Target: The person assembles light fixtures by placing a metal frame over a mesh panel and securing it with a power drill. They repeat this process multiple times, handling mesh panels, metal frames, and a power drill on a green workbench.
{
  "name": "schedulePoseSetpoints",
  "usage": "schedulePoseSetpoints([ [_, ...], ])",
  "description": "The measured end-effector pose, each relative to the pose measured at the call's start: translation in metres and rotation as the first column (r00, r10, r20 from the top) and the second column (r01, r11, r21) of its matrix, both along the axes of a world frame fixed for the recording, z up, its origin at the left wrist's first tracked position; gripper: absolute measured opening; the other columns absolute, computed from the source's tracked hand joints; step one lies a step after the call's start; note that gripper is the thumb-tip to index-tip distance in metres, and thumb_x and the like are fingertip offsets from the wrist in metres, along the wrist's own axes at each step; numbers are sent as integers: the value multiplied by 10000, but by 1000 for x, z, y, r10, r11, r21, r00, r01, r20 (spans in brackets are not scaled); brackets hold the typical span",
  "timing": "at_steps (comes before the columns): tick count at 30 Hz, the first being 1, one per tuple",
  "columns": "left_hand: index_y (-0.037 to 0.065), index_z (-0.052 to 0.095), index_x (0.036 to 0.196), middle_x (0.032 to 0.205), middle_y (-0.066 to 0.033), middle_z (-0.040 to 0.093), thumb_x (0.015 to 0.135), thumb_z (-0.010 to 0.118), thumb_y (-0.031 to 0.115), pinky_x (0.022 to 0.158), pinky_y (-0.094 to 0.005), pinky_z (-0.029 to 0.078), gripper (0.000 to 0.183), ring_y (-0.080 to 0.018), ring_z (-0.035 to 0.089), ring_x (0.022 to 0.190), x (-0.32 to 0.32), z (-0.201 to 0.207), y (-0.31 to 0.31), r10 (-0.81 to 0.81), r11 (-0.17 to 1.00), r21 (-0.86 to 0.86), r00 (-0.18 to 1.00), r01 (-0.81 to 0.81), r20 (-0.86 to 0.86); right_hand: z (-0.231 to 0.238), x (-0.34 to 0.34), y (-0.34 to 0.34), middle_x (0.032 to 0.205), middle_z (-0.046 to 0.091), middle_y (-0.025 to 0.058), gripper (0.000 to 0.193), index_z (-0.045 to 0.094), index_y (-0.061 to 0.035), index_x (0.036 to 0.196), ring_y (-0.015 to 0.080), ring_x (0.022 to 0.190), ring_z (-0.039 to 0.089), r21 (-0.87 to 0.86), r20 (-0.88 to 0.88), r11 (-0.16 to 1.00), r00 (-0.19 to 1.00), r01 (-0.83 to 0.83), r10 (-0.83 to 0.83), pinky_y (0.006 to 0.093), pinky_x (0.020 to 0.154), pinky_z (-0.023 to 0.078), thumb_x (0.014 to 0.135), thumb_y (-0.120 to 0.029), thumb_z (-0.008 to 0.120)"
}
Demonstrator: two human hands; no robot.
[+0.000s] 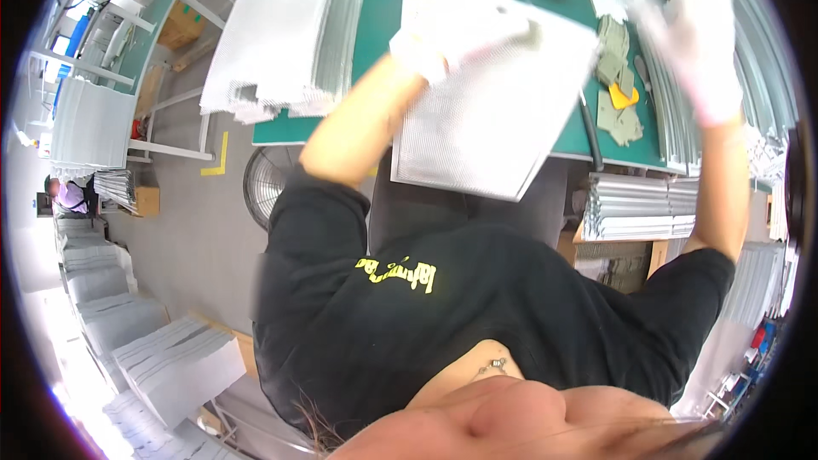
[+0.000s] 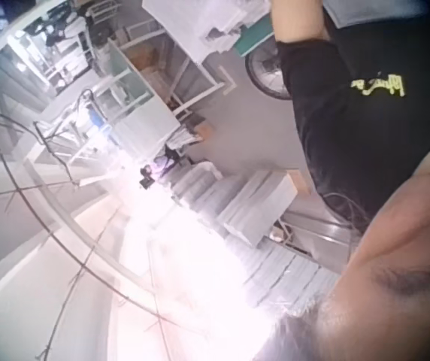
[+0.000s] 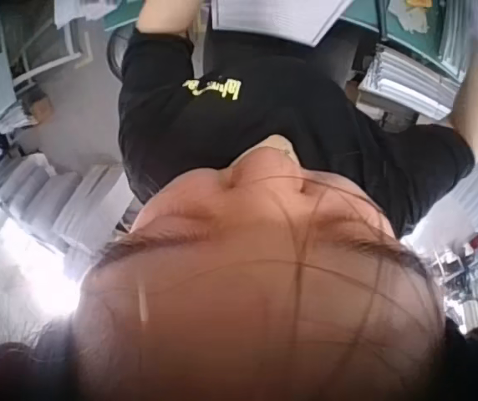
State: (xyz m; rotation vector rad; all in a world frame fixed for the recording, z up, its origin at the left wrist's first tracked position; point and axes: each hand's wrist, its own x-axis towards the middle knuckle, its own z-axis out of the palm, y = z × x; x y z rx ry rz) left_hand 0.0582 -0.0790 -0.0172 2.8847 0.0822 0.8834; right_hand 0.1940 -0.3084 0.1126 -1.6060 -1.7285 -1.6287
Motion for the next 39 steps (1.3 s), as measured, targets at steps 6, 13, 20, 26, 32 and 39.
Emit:
schedulePoseSetpoints([
  [6,176,656,932,918,-68,637,714,785,387,741,-449,451,329,-275,604,821,-79,38,-93,-377,924,155,896,349,233,-50,-80,-77,821,637,229,722,460,0,1455,384,724,645,-675,-718,619,552,-402,-424,431,665,511,801,-133,736],
  [13,11,608,1274,1206,-185,649,789,690,110,1048,-480,418,501,-373,583,1161,-179,18,33,290,951,35,923,-309,252,-34,-70,-229,1350,580,111,689,348,79,1501,186,1045,618,418,-840,848,494,326,224,338,922,500,951,-158,689],
  [20,91,483,1439,1461,-160,486,515,868,189,1145,-456,342,1006,-365,415,1371,-229,-6,111,320,933,28,791,-359,-522,127,10,-333,1348,588,145,401,508,50,1388,201,1221,577,166,-533,587,573,793,-623,295,1019,462,1003,-60,535],
  [26,95,616,1310,1423,-124,532,529,838,119,1129,-446,378,812,-332,460,1333,-230,-10,139,176,937,-192,869,-291,-462,223,101,-285,1041,684,231,372,631,93,1107,334,951,645,393,-876,788,453,473,166,389,845,497,960,-230,521],
  [32,35,627,1286,1390,-142,562,577,815,114,1100,-423,424,738,-333,507,1293,-240,-10,158,77,928,-296,892,-228,-446,222,122,-273,1093,665,326,558,662,108,1049,455,992,653,126,-787,521,404,845,-466,469,849,519,1002,-395,424],
  [39,10,597,1312,1376,-179,549,654,831,176,1109,-410,415,718,-348,502,1299,-231,15,168,-99,656,-693,877,-298,-470,219,184,-370,1237,688,69,489,623,-44,1324,118,1087,612,277,-633,808,731,520,-254,238,880,469,1010,-414,560],
])
